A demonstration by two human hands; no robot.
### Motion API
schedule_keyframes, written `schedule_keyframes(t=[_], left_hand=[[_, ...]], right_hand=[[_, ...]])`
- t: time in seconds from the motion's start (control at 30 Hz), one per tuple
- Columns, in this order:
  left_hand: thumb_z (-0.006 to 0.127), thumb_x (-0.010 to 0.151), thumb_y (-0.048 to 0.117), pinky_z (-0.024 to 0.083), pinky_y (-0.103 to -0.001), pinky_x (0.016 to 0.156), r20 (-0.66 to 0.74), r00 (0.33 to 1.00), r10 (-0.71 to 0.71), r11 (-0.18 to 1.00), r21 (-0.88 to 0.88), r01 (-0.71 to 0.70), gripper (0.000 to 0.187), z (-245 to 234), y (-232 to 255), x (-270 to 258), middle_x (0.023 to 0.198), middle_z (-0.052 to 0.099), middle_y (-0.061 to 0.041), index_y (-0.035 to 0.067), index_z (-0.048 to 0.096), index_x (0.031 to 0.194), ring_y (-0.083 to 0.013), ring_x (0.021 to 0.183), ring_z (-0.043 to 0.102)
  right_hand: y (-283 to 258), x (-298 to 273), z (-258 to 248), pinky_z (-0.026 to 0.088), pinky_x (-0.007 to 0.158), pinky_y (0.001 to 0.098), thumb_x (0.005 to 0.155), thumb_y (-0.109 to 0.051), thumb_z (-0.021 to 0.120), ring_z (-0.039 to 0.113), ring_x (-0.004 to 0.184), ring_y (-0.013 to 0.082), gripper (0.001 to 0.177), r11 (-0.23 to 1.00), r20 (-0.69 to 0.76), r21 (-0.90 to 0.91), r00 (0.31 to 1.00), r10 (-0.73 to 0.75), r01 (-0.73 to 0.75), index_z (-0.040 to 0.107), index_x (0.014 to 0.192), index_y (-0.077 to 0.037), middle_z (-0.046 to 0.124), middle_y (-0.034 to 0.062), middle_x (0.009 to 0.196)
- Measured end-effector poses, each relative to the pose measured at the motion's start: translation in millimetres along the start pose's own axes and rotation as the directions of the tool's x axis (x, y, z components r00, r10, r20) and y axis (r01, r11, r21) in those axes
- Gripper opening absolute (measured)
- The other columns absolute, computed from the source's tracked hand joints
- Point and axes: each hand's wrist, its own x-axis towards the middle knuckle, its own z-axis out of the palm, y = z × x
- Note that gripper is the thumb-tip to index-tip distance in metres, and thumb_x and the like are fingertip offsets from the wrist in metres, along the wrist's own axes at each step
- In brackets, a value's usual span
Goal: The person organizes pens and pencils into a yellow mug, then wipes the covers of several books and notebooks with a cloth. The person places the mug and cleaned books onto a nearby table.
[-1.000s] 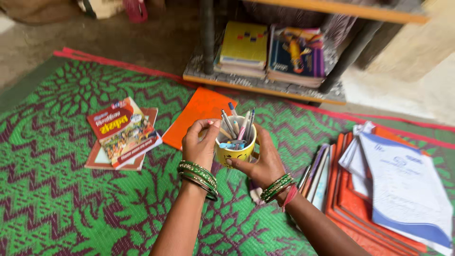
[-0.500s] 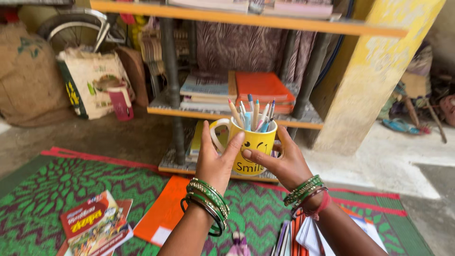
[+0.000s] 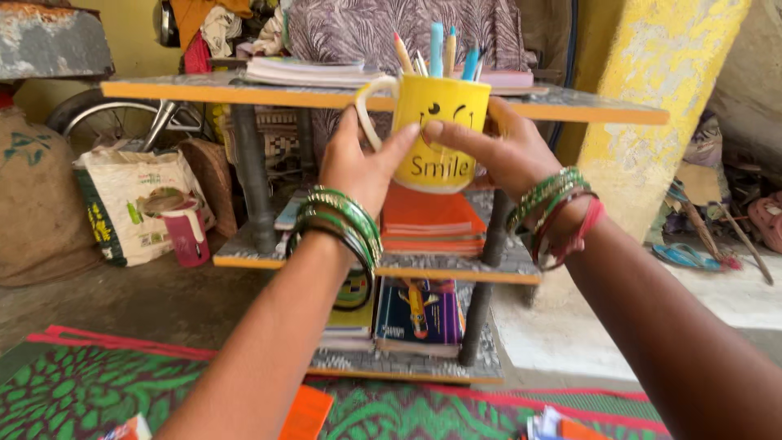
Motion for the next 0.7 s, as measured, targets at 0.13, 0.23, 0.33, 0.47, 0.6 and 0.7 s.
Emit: schedule_keyframes(t=[0.13, 0.23, 0.33, 0.47, 0.6, 0.7], left_hand=[[0.077, 0.088, 0.037, 0.057, -0.035, 0.096, -0.046, 0.998, 0.043, 0.994, 0.102, -0.038, 0.064, 12, -26, 81, 0.124, 0.073, -0.01, 0.01, 0.053, 0.141, -0.0191, 0.113, 0.073], [0.078, 0.089, 0.037, 0.061, -0.036, 0.095, -0.041, 0.983, 0.179, 0.983, -0.029, -0.18, 0.064, 20, -39, 136, 0.129, 0.072, -0.013, 0.007, 0.053, 0.14, -0.0225, 0.116, 0.073], [0.076, 0.091, 0.04, 0.058, -0.035, 0.098, 0.013, 0.986, 0.167, 0.986, 0.008, -0.167, 0.063, 18, -47, 186, 0.131, 0.073, -0.013, 0.007, 0.054, 0.14, -0.0223, 0.119, 0.074], [0.076, 0.086, 0.043, 0.065, -0.038, 0.083, 0.002, 0.999, 0.041, 0.988, 0.146, -0.041, 0.072, 16, -48, 249, 0.125, 0.069, -0.014, 0.007, 0.048, 0.141, -0.0243, 0.105, 0.075], [0.076, 0.082, 0.039, 0.068, -0.04, 0.076, 0.039, 0.999, -0.032, 0.987, 0.16, 0.026, 0.074, 14, -56, 291, 0.12, 0.071, -0.013, 0.01, 0.046, 0.142, -0.0237, 0.093, 0.079], [0.076, 0.084, 0.037, 0.063, -0.043, 0.086, 0.071, 0.995, -0.069, 0.94, 0.339, 0.041, 0.072, 14, -68, 302, 0.117, 0.076, -0.014, 0.013, 0.047, 0.145, -0.0262, 0.096, 0.078]], right_hand=[[5, 76, -6, 0.068, 0.072, 0.0376, 0.075, -0.054, 0.078, 0.078, 0.099, 0.0205, 0.072, 0.995, 0.016, 0.048, 0.996, -0.088, 0.087, 0.06, 0.13, -0.011, 0.076, 0.0068, 0.114], [6, 132, -13, 0.066, 0.075, 0.0389, 0.077, -0.053, 0.08, 0.077, 0.106, 0.0186, 0.072, 0.974, 0.06, 0.135, 0.98, -0.191, 0.182, 0.06, 0.129, -0.008, 0.074, 0.0059, 0.118], [4, 186, -21, 0.064, 0.073, 0.0409, 0.074, -0.052, 0.08, 0.076, 0.106, 0.0188, 0.074, 0.987, 0.05, 0.084, 0.989, -0.139, 0.135, 0.059, 0.129, -0.008, 0.073, 0.0063, 0.117], [3, 251, -20, 0.064, 0.084, 0.037, 0.073, -0.052, 0.082, 0.076, 0.107, 0.0211, 0.081, 0.99, 0.028, -0.007, 0.99, -0.141, 0.141, 0.056, 0.133, -0.005, 0.074, 0.0108, 0.117], [7, 299, -17, 0.065, 0.087, 0.0362, 0.071, -0.05, 0.087, 0.075, 0.107, 0.0225, 0.085, 0.98, 0.051, 0.093, 0.982, -0.18, 0.175, 0.055, 0.131, 0.001, 0.071, 0.0137, 0.119], [16, 318, -15, 0.063, 0.087, 0.0338, 0.071, -0.049, 0.088, 0.075, 0.106, 0.0217, 0.085, 0.991, 0.046, 0.031, 0.99, -0.133, 0.132, 0.057, 0.131, 0.002, 0.072, 0.0151, 0.117]])
